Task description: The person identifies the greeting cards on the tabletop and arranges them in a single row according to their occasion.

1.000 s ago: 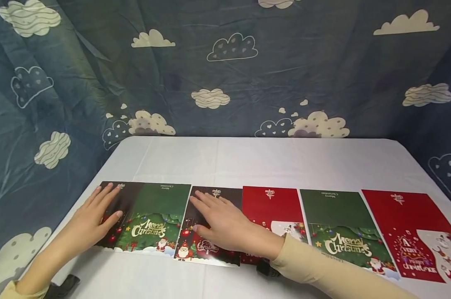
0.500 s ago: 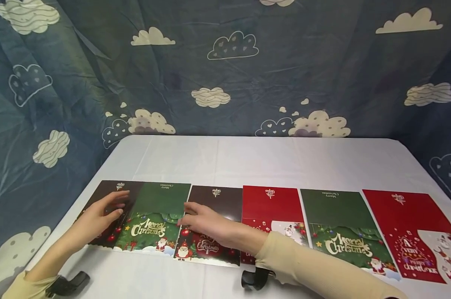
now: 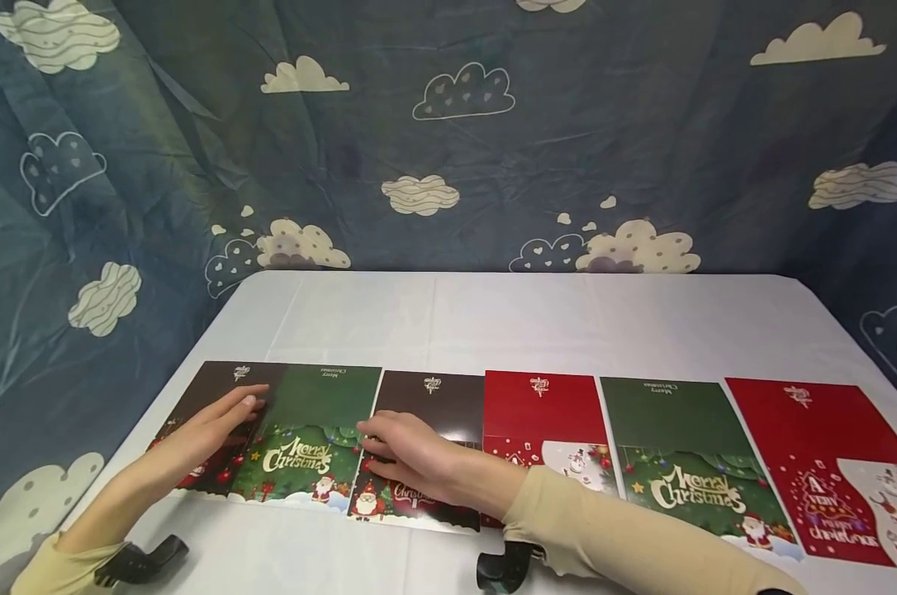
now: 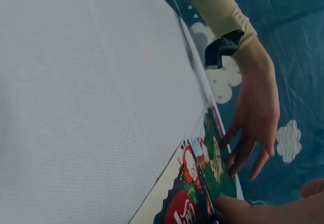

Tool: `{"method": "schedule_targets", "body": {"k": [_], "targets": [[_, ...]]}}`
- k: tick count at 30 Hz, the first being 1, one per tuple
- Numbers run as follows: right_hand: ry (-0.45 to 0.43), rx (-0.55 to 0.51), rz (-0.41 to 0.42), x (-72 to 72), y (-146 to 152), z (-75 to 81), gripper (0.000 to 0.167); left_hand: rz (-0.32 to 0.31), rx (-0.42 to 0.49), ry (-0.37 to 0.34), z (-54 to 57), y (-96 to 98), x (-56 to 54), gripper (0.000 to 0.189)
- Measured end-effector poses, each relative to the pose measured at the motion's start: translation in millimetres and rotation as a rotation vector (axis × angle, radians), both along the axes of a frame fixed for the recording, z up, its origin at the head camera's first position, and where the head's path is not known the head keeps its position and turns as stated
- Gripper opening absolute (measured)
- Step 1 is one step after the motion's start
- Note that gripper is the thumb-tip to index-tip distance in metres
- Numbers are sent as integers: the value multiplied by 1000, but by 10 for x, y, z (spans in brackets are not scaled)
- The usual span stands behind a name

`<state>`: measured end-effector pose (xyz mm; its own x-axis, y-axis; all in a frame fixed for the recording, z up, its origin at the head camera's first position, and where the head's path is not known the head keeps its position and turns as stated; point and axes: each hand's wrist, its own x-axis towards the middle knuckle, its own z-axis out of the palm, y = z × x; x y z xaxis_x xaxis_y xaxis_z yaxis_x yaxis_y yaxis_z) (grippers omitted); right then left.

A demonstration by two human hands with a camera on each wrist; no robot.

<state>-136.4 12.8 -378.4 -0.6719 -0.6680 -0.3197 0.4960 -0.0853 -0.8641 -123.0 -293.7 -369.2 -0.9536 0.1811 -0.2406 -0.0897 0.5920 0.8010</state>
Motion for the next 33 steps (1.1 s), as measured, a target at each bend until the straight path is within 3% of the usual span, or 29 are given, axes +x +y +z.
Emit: {"method": "schedule_targets", "body": {"k": [11, 15, 18, 23, 27, 33], "targets": [[-6, -22, 40, 20, 36, -1, 72, 17, -138, 86, -37, 97, 91, 55], [-5, -34, 38, 15, 12, -23, 74, 7, -174, 84, -46, 133, 111, 56], [4, -42, 36, 6, -5, -31, 74, -5, -166, 40, -20, 145, 100, 61], [-20, -58, 1, 0, -12, -51, 70, 22, -26, 9, -33, 123, 63, 61], [-25, -89, -37, 13, -18, -64, 63, 66, 92, 12, -51, 101, 66, 61], [-4, -99, -72, 74, -45, -49, 60, 82, 296, 25, -67, 30, 83, 66]]}}
